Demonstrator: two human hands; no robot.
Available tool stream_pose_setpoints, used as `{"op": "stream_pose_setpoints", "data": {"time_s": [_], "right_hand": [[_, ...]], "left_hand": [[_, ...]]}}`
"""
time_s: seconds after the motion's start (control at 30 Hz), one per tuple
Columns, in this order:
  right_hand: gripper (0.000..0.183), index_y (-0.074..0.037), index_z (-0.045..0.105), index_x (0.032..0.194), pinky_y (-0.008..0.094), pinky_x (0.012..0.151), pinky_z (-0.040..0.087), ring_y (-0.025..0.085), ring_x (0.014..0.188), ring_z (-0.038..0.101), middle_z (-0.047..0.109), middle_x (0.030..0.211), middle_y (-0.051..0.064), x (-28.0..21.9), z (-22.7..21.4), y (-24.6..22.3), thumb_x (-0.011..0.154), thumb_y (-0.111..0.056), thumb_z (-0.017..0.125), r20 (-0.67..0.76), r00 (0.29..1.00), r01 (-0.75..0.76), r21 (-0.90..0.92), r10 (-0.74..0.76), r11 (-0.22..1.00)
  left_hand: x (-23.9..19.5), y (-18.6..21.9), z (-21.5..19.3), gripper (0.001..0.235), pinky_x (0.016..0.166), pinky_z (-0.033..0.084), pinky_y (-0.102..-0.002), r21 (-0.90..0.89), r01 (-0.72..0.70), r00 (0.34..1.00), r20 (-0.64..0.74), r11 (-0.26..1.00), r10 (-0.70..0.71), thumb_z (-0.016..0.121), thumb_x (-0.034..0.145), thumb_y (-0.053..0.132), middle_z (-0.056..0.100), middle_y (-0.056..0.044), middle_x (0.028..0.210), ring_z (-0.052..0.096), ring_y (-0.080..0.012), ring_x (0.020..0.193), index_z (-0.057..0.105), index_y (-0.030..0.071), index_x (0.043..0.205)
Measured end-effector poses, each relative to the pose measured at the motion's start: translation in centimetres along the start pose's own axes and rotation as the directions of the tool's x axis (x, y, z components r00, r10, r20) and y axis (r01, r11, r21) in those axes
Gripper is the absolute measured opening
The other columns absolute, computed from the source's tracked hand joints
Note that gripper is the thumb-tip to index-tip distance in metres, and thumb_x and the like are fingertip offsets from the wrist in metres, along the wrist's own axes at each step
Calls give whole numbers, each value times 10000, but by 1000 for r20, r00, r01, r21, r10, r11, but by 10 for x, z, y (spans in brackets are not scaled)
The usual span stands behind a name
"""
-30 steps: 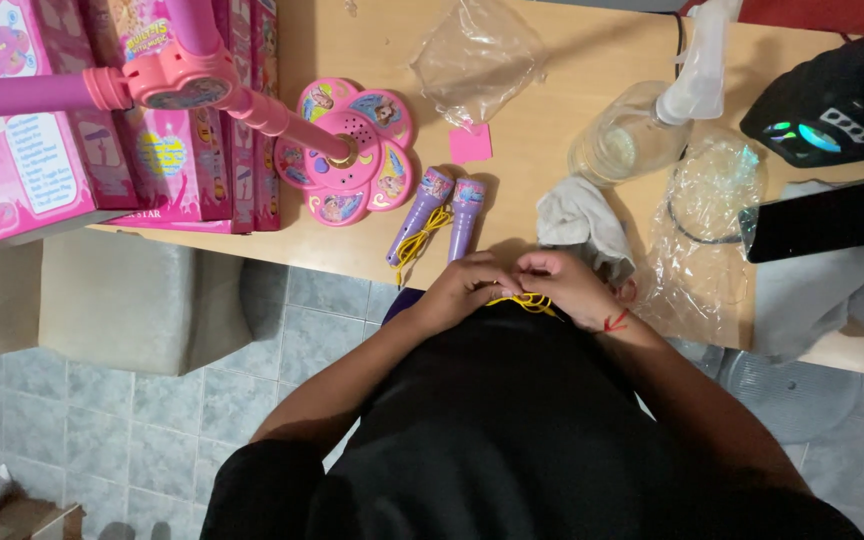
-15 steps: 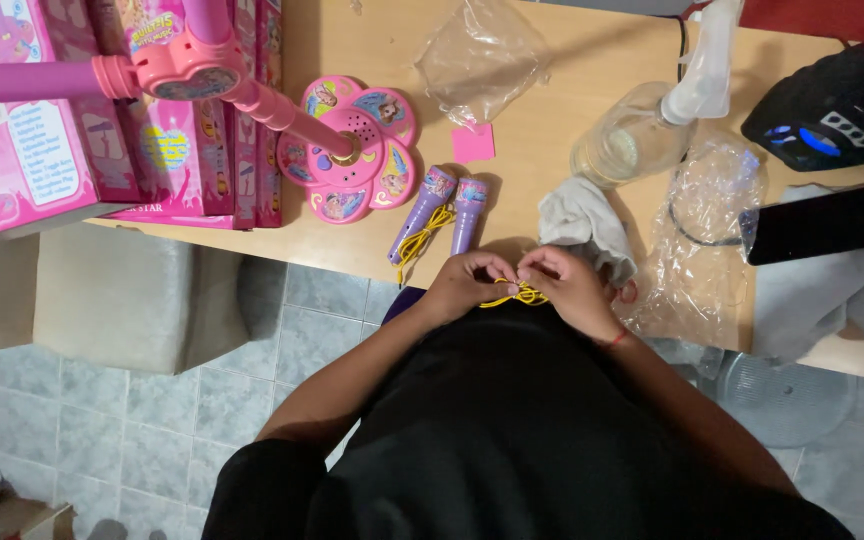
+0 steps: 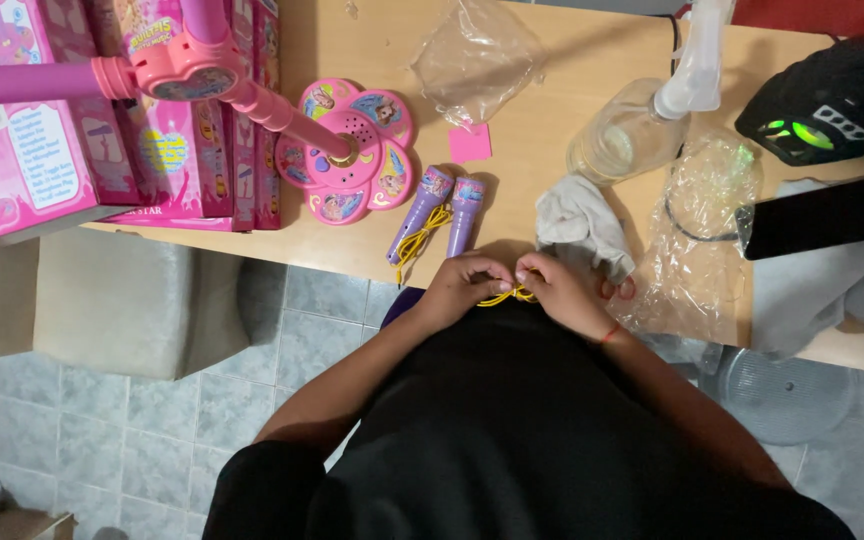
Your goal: Assembling a toy microphone stand by connecting the base, pole, and microphone components.
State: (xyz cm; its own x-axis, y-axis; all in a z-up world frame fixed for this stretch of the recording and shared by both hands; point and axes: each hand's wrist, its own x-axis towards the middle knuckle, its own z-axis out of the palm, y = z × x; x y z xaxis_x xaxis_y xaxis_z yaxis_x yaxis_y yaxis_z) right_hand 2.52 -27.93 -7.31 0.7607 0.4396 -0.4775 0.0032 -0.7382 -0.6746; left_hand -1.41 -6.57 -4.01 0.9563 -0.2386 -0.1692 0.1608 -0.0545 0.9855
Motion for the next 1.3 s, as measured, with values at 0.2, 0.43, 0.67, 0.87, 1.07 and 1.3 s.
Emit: {"op": "stream_pose_setpoints", "data": {"time_s": [0.2, 0.43, 0.67, 0.87, 1.07, 1.3], "right_hand": [[252, -65, 705, 1188, 459, 978, 511, 355, 1155, 675, 742, 1182, 180, 15, 18, 22, 1004, -211, 613, 59, 998, 18, 280, -36, 960], [325, -1, 632, 1178, 300, 834, 506, 166, 903, 644, 710, 1009, 97, 13, 4, 2, 918, -173, 724, 62, 996, 11, 611, -62, 792], [350, -174, 621, 1071, 191, 644, 432, 84, 683, 605, 726, 794, -26, 7, 1, 1, 840, -325, 837, 5, 1000, -5, 466, 3, 885], [225, -162, 671, 1042, 316, 858, 544, 233, 1088, 689, 710, 1174, 8, -12, -30, -63, 903, -274, 808, -374, 888, 335, 129, -267, 934], [168, -178, 692, 1085, 397, 791, 589, 290, 921, 720, 688, 927, 41, -13, -26, -74, 940, -232, 758, -361, 756, 480, -261, -546, 837], [344, -154, 642, 1215, 434, 777, 621, 323, 965, 745, 726, 1020, 111, 19, 10, -59, 904, -204, 780, -295, 815, 488, -112, -498, 866]], "left_hand": [[2, 32, -3, 114, 759, 487, -349, 102, -184, 982, 66, 977, 178, 818, 850, 149, 594, -88, 791, 610, -248, 779, 775, 90, 938], [-1, 16, 0, 468, 750, 534, -328, 74, 40, 999, 2, 996, -40, 906, 756, 186, 660, -93, 834, 685, -256, 804, 597, 155, 1107], [7, 4, 1, 532, 834, 570, -359, 62, 390, 919, 40, 919, -392, 919, 691, 269, 753, -138, 964, 717, -231, 944, 710, 55, 1130], [18, -52, -4, 495, 863, 565, -312, -59, 358, 929, -77, 932, -362, 892, 710, 205, 772, -42, 962, 729, -159, 935, 689, 140, 1157], [12, -30, -16, 444, 754, 599, -291, -194, 223, 877, -387, 955, -284, 913, 754, 210, 705, -78, 913, 671, -159, 836, 658, 67, 1088], [-12, 20, -21, 446, 989, 536, -473, 16, -24, 883, -469, 1000, 29, 809, 778, -38, 538, -290, 1228, 604, -478, 1178, 651, -96, 1191]]}}
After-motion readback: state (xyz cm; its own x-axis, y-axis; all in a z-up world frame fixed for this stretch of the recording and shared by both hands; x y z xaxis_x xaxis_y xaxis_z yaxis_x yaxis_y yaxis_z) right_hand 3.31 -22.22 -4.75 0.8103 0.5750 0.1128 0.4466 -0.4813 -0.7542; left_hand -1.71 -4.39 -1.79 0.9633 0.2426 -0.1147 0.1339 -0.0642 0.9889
